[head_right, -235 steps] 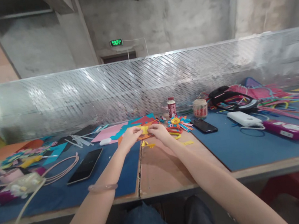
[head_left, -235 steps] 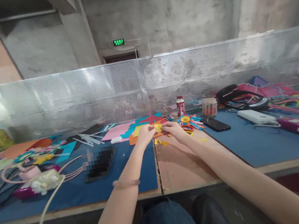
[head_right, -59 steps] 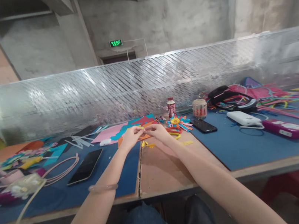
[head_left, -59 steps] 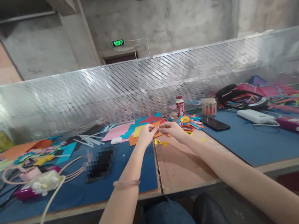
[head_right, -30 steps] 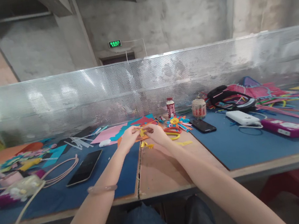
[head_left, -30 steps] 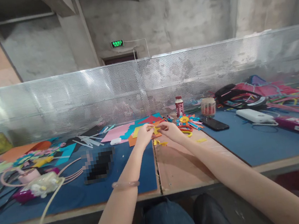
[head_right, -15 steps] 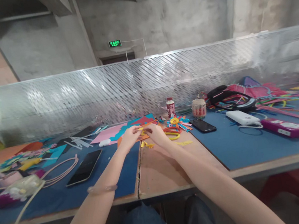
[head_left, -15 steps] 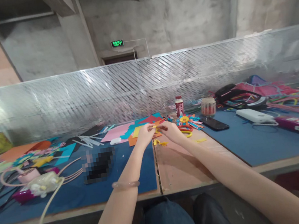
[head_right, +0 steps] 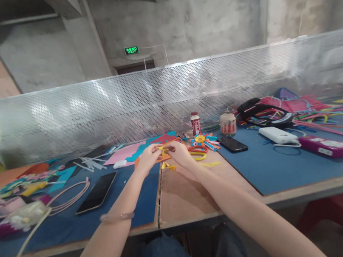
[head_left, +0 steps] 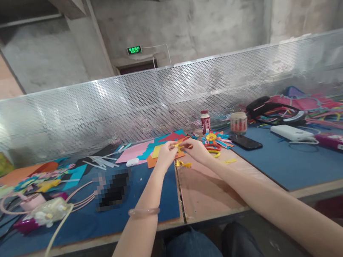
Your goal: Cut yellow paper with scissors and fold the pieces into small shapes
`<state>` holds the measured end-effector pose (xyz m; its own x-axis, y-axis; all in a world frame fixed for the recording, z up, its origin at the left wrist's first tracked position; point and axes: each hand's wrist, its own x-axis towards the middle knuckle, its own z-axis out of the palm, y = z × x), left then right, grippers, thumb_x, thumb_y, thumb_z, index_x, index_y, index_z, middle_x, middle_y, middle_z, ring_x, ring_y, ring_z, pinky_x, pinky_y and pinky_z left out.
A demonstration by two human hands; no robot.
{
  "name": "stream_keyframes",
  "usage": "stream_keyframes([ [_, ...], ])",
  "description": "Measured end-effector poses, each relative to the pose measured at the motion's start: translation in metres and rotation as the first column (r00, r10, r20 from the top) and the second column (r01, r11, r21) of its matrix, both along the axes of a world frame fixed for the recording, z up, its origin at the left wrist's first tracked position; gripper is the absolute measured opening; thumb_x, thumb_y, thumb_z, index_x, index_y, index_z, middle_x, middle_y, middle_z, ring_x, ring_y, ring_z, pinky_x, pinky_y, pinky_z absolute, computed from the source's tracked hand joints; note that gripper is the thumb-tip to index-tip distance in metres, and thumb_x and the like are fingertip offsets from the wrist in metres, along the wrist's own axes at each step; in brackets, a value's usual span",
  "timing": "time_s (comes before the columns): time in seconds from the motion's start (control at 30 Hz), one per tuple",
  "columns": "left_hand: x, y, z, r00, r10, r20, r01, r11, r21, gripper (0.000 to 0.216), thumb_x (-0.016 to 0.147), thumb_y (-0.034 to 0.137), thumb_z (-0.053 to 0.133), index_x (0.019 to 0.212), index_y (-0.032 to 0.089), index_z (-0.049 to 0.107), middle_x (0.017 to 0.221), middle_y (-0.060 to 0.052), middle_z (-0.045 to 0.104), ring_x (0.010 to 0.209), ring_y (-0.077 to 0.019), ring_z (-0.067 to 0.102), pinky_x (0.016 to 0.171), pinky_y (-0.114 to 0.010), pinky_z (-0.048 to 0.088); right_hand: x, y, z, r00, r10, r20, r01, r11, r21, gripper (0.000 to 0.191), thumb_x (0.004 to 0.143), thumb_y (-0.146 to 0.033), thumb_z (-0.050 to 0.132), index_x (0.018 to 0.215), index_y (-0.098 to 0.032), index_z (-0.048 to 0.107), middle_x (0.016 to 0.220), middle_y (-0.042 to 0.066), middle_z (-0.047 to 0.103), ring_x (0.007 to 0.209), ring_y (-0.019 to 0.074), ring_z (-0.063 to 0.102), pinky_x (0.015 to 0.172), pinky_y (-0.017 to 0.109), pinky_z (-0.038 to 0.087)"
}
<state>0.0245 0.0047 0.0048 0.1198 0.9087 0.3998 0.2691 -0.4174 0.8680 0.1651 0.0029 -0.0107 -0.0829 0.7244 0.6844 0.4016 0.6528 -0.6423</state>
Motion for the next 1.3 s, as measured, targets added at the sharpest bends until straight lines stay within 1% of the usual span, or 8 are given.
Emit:
stream_keyframes([
  [0.07,0.0017,-0.0053,0.0037,0.999,-0.007,0.043,0.009,0.999,-0.046,0.025,0.069,0.018,0.050,0.093,0.014,0.058,0.089,-0.008,0.061,0.075,-0.0143,0.058,0.059,-0.023,0.048,-0.0002,0.0003,-0.0005,1.000,0.024,-0.021,-0.024,1.000,0.004,0.016,0.069,-0.013,0.053,0.080,-0.017,0.064,0.083,0.003,0.065,0.075,0.0129,0.059,0.070,0.027,0.046],
  [0.17,0.0039,-0.0112,0.0083,0.997,-0.049,0.063,0.055,0.994,-0.093,0.017,0.068,0.020,0.050,0.080,0.013,0.060,0.083,-0.008,0.061,0.072,-0.0140,0.057,0.058,-0.023,0.047,-0.0008,0.0003,-0.0014,0.997,0.055,-0.047,-0.055,0.998,0.013,0.013,0.070,-0.015,0.053,0.079,-0.017,0.062,0.082,0.003,0.065,0.074,0.0125,0.058,0.069,0.026,0.045],
  [0.33,0.0047,-0.0115,0.0085,0.994,-0.063,0.084,0.070,0.993,-0.092,0.011,0.066,0.020,0.051,0.067,0.012,0.059,0.073,-0.006,0.059,0.065,-0.0125,0.054,0.054,-0.022,0.046,-0.0020,-0.0011,-0.0018,0.999,0.039,-0.026,-0.038,0.999,0.034,0.011,0.071,-0.018,0.053,0.077,-0.016,0.061,0.079,0.003,0.064,0.071,0.0118,0.057,0.066,0.025,0.045],
  [0.53,0.0031,-0.0066,0.0047,0.991,-0.062,0.119,0.074,0.992,-0.100,0.011,0.066,0.019,0.050,0.071,0.014,0.059,0.076,-0.005,0.058,0.066,-0.0114,0.054,0.053,-0.021,0.044,-0.0037,0.0033,-0.0042,1.000,0.011,0.013,-0.012,0.997,0.077,0.013,0.072,-0.018,0.052,0.080,-0.016,0.062,0.079,0.003,0.063,0.069,0.0112,0.057,0.064,0.024,0.045],
  [0.77,0.0027,-0.0041,0.0021,0.947,-0.119,0.297,0.166,0.977,-0.137,0.015,0.064,0.025,0.054,0.075,0.014,0.058,0.076,-0.005,0.059,0.064,-0.0118,0.056,0.047,-0.018,0.037,-0.0022,0.0052,-0.0041,0.993,0.019,0.118,-0.044,0.976,0.213,0.018,0.074,-0.016,0.051,0.088,-0.018,0.063,0.080,0.004,0.059,0.072,0.0126,0.055,0.063,0.024,0.046],
  [0.97,0.0029,-0.0057,0.0058,0.982,-0.067,0.178,0.093,0.986,-0.140,0.019,0.066,0.029,0.049,0.073,0.013,0.058,0.076,-0.006,0.061,0.068,-0.0142,0.057,0.050,-0.020,0.038,-0.0022,0.0016,-0.0024,0.981,-0.023,0.193,-0.038,0.952,0.305,0.017,0.075,-0.013,0.050,0.083,-0.019,0.064,0.077,0.005,0.056,0.077,0.0157,0.051,0.070,0.028,0.044],
  [1.17,0.0019,-0.0062,0.0067,0.991,-0.012,0.134,0.027,0.993,-0.115,0.028,0.069,0.039,0.050,0.076,0.014,0.060,0.079,-0.007,0.063,0.072,-0.0157,0.057,0.052,-0.022,0.039,-0.0015,0.0032,-0.0037,0.983,-0.003,0.183,-0.052,0.954,0.296,0.014,0.075,-0.015,0.051,0.081,-0.018,0.063,0.078,0.005,0.054,0.074,0.0143,0.051,0.068,0.026,0.045],
  [1.3,0.0014,-0.0031,0.0041,0.991,-0.012,0.130,0.022,0.997,-0.074,0.025,0.066,0.031,0.056,0.084,0.014,0.061,0.087,-0.008,0.063,0.076,-0.0156,0.058,0.057,-0.022,0.043,-0.0003,0.0028,-0.0034,0.993,0.010,0.116,-0.036,0.974,0.225,0.018,0.074,-0.015,0.050,0.084,-0.017,0.064,0.079,0.005,0.057,0.072,0.0128,0.053,0.066,0.025,0.045],
])
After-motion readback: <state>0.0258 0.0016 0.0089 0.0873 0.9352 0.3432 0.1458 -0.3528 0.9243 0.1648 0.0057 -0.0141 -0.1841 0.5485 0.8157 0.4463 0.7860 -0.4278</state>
